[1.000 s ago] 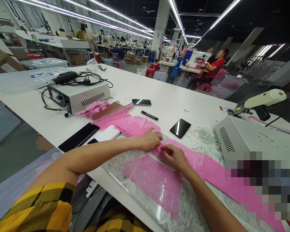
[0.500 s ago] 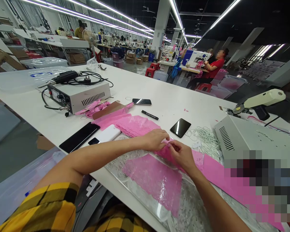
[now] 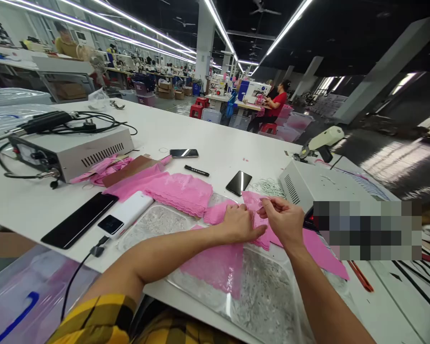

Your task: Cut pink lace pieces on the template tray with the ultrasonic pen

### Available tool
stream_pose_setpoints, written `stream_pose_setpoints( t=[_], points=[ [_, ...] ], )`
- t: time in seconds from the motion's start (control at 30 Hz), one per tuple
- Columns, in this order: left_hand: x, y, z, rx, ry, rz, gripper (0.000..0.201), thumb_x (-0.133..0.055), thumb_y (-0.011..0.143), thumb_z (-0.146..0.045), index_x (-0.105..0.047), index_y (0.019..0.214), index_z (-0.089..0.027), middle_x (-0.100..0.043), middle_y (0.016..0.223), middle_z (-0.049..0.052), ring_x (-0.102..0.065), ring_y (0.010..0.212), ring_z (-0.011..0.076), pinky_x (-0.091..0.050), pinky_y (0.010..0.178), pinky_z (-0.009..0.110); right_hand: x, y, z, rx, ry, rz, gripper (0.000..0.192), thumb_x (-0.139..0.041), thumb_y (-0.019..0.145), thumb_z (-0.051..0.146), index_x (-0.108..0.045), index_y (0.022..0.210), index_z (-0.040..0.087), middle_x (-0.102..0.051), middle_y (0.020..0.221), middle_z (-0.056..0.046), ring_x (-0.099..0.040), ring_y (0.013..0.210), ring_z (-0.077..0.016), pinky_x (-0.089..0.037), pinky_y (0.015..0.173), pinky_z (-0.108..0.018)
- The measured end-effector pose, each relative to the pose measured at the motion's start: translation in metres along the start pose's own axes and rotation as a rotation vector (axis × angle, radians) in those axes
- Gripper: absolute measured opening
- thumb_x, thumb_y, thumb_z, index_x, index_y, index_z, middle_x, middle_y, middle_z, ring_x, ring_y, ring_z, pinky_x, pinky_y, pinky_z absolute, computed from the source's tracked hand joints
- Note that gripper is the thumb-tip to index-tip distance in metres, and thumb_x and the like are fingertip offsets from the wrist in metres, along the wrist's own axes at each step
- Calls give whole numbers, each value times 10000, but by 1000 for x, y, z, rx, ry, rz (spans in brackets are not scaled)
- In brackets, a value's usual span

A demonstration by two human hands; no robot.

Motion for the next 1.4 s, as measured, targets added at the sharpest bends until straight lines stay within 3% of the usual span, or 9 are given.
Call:
stream_pose_setpoints(
  t=[0.17,0.33,0.5,0.63,0.73,0.93,1.1,1.23,1.4],
  points=[
    [-14,13,-24,-78,59,-57,247,-546,845,-298,-690,940,-120,-671,1022,138,-623,992,302,-464,891,458,77,-17,-12,-43,31,-227,272,-658,693,431,-690,708,161,-663,542,-28,-633,470,-170,-556,511,-286],
    [-19,-2,-46,-308,117,-105,179,-552,836,-236,-668,927,-134,-666,1021,111,-582,1022,270,-354,1053,494,155,-73,-71,-278,37,-521,273,-697,652,428,-697,729,165,-661,571,-18,-606,486,-163,-541,524,-292],
    [-35,-47,-66,-612,160,-96,87,-562,816,-208,-632,849,-169,-665,947,67,-559,957,232,-252,1130,507,191,-132,-115,-504,-302,-422,319,-614,680,508,-672,626,199,-615,527,-14,-544,487,-167,-453,514,-299],
    [-44,-100,-78,-909,212,-208,65,-548,797,-147,-591,759,-175,-600,738,25,-514,761,185,-260,1115,509,190,-157,-120,-498,-607,-187,341,-530,709,518,-586,520,240,-580,488,-8,-556,521,-189,-403,528,-304],
    [-42,-123,-77,-993,165,-116,21,-580,759,-188,-586,748,-172,-577,713,21,-498,737,177,-283,1110,486,188,-169,-117,-477,-731,-136,362,-472,767,525,-549,536,258,-577,503,1,-528,508,-184,-395,537,-312],
    [-9,-68,-18,-555,46,49,155,-510,869,-131,-632,780,-167,-648,777,39,-576,789,174,-440,937,382,189,-152,-112,-353,-693,-128,371,-557,685,616,-666,756,269,-672,636,-16,-628,572,-219,-439,531,-327],
    [11,-15,45,-347,38,39,125,-568,856,-132,-691,843,-153,-686,896,63,-635,844,195,-494,782,311,130,-99,-80,-19,-527,67,282,-533,762,501,-673,759,257,-707,749,-16,-651,635,-175,-492,617,-299],
    [13,-34,40,-444,-18,89,127,-592,874,-129,-711,879,-172,-700,964,47,-649,914,163,-499,819,257,92,-88,-62,77,-449,239,264,-536,809,462,-684,762,249,-711,758,-16,-617,602,-151,-480,581,-275],
    [4,-66,12,-607,-65,143,165,-549,941,-165,-713,945,-182,-715,1017,50,-648,968,165,-477,905,298,124,-77,-93,-80,-461,30,310,-556,737,513,-696,751,237,-722,758,-38,-636,638,-177,-503,635,-301]
  ],
)
Point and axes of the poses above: each hand's wrist, its own y-axis towards the middle knuckle, its own x-axis out of the back of the hand, z = x × y, the point moved 7 cm from there along y, towards the middle knuckle
